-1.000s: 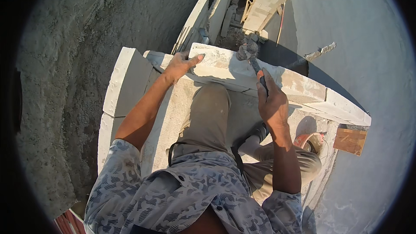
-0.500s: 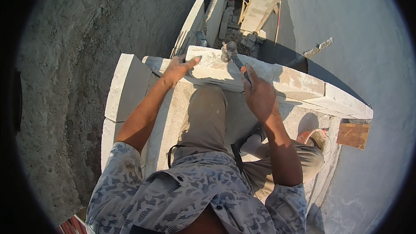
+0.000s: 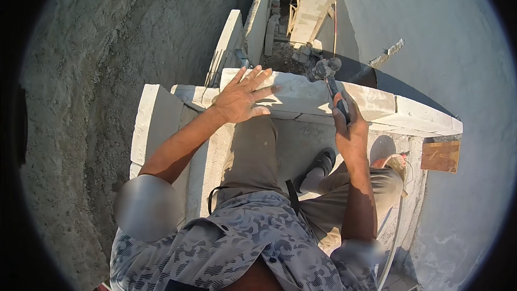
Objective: The recorder is building a wall using lightweight concrete blocks, mortar, a trowel, a hammer, and a saw.
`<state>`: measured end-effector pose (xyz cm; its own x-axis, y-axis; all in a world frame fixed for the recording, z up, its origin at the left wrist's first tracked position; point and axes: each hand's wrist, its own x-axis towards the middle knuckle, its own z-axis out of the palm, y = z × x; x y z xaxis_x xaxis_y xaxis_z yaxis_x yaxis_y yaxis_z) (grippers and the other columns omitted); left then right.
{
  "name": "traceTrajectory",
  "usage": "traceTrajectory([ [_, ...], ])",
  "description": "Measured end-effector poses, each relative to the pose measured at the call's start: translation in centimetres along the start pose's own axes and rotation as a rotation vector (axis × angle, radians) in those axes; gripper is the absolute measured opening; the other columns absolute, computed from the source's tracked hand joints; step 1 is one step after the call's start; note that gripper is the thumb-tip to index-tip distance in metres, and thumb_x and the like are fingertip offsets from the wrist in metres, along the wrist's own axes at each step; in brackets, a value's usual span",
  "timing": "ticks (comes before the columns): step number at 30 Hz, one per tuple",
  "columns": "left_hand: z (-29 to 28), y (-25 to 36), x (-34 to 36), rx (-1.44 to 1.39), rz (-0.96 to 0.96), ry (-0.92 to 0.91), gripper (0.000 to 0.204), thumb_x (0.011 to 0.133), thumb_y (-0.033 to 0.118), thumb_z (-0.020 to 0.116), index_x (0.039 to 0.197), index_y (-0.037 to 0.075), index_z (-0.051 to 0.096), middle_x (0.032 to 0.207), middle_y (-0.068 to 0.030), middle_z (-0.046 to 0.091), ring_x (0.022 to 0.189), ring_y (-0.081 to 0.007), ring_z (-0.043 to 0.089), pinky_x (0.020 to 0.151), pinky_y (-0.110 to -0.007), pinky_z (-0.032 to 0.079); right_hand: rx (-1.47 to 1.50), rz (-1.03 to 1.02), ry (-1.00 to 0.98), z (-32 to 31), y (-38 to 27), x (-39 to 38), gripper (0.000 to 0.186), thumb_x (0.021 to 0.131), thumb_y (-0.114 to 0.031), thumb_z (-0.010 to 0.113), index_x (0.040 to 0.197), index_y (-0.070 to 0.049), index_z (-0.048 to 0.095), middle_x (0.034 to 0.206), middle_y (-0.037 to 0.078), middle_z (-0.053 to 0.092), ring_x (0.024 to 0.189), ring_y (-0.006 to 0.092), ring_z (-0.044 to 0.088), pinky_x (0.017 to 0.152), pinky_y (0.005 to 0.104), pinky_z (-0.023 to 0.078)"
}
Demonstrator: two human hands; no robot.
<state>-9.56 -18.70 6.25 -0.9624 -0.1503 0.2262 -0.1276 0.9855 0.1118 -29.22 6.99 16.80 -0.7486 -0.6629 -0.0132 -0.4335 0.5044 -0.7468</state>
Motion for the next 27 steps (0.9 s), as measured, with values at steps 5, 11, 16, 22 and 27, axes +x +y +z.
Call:
traceTrajectory([
  [5,-3.4,-8.2,1.7,0.024,-0.690,0.063,0.095,0.098,0.078,0.033,0.158,0.004,0.038,0.165,-0.0279,0.027,0.155,-0.0479,0.015,0.123,-0.066,0.007,0.068,-0.005,0.149,-1.3,3.5,-1.6,0.048,0.101,-0.016,0.066,0.147,-0.010,0.056,0.068,-0.001,0.053,0.060,0.0072,0.047,0.056,0.0249,0.039],
  [11,-2.6,2.6,7.8,-0.040,-0.136,-0.130,0.099,0.080,0.064,0.076,0.160,0.021,0.037,0.162,-0.0182,0.036,0.153,-0.0366,0.028,0.125,-0.057,0.018,0.077,0.033,0.180,-0.9,4.3,-1.8,0.043,0.100,-0.014,0.067,0.141,-0.004,0.058,0.107,0.023,0.074,0.096,0.0303,0.074,0.082,0.0365,0.055],
  [16,1.1,4.6,10.7,-0.072,-0.033,-0.179,0.093,0.080,0.054,0.080,0.159,0.031,0.038,0.153,-0.0149,0.047,0.139,-0.0345,0.045,0.113,-0.051,0.036,-0.091,-0.091,0.363,-2.5,5.8,-1.3,0.042,0.100,-0.011,0.067,0.141,-0.008,0.060,0.100,0.018,0.076,0.083,0.0238,0.074,0.071,0.0389,0.054],
  [22,0.7,5.5,10.9,-0.048,-0.047,-0.170,0.092,0.078,0.049,0.083,0.157,0.028,0.043,0.145,-0.0152,0.054,0.125,-0.0363,0.054,0.107,-0.047,0.042,-0.371,0.154,0.256,-5.3,7.4,0.1,0.044,0.101,-0.018,0.065,0.144,-0.011,0.059,0.094,0.029,0.071,0.090,0.0477,0.069,0.074,0.0465,0.056],
  [27,0.6,5.2,11.1,-0.070,-0.088,-0.178,0.094,0.075,0.045,0.086,0.157,0.029,0.044,0.143,-0.0162,0.056,0.121,-0.0361,0.056,0.104,-0.047,0.043,-0.269,0.182,0.400,-6.1,6.9,0.1,0.043,0.101,-0.016,0.064,0.143,-0.012,0.059,0.097,0.030,0.070,0.094,0.0476,0.069,0.076,0.0471,0.056],
])
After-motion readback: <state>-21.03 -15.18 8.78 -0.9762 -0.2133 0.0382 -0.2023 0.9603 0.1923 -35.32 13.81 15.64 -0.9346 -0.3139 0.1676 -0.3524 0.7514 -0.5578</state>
